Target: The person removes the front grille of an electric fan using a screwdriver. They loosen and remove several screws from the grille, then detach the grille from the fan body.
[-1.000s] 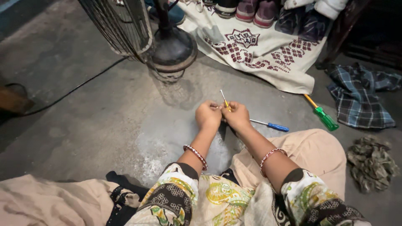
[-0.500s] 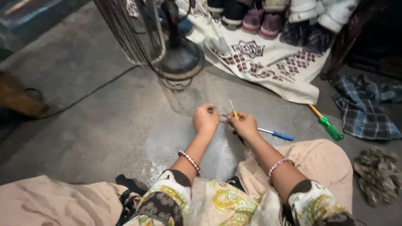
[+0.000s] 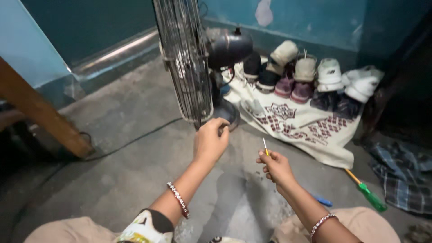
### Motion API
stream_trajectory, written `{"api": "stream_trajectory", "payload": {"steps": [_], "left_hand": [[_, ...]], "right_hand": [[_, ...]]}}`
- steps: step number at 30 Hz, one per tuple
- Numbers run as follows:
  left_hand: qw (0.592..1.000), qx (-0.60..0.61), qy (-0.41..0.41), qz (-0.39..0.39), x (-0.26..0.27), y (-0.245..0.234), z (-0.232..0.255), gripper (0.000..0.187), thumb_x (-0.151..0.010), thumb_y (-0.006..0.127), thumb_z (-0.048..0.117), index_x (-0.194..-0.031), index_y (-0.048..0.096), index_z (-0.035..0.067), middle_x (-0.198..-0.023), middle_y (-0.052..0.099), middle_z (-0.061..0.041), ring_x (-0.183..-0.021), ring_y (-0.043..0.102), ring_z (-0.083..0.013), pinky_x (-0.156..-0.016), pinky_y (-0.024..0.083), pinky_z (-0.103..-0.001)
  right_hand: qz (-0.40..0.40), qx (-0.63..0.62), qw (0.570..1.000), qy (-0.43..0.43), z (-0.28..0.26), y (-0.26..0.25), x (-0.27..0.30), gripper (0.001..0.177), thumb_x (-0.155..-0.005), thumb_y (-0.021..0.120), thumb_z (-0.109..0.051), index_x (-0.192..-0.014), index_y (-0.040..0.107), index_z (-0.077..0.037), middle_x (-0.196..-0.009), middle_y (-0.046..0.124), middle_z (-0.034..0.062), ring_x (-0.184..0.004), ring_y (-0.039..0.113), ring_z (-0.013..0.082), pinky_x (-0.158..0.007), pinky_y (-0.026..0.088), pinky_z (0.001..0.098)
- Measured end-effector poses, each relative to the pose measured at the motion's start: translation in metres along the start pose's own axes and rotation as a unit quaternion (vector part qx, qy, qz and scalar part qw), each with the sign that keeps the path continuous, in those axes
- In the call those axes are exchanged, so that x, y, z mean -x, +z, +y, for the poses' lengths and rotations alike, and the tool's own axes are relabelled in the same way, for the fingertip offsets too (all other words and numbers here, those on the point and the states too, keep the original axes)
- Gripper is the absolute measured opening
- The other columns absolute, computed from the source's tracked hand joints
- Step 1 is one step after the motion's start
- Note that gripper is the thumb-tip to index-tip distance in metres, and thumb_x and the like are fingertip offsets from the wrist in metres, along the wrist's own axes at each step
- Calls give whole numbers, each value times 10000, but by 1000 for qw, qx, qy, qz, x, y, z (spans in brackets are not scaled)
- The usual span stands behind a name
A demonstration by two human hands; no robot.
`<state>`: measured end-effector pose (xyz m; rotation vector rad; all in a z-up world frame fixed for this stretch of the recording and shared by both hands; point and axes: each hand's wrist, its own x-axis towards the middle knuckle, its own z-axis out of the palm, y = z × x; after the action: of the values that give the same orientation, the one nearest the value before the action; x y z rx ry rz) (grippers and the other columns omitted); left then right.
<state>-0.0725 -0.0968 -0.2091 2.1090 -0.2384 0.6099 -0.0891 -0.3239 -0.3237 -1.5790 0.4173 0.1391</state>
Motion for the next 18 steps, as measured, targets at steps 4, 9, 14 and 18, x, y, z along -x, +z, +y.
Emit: {"api": "stream_trajectory", "payload": {"steps": [4,9,14,18], "left_hand": [[997,-31,69,1,-25,-41,26,124,-862,679,157,-961,748,130,-914,731,-92,-756,719,-299,-671,553,-417],[973,-71,219,25,-56,-97,58,114,-866,687,142,-971,730,133,-919,721,-71,-801,711,-309,-667,556,-417],[948,-109,284,89,-99,-147,86,94,-892,688,159,-978,720,139,-943,719,-49,-814,721,-285,-673,562,-405],[946,-160,239,147,-144,-167,90,132,-884,716,210,-994,722,139,-1055,709,-43,-955,699,-277,-752,554,-424]], "right_hand": [[-44,-11,997,-56,-58,15,7,227,-916,710,-299,-996,683,-88,-880,712,-8,-591,477,57,-436,320,224],[-90,-15,990,-110,-115,49,15,191,-918,711,-276,-975,695,-94,-862,709,-16,-599,498,45,-470,372,214],[-99,1,983,-154,-154,83,18,198,-939,681,-289,-1004,706,-103,-849,710,-13,-599,502,44,-483,384,215],[-106,-24,972,-208,-183,104,12,178,-945,652,-256,-1036,701,-112,-857,719,-35,-586,511,44,-477,376,212]]}}
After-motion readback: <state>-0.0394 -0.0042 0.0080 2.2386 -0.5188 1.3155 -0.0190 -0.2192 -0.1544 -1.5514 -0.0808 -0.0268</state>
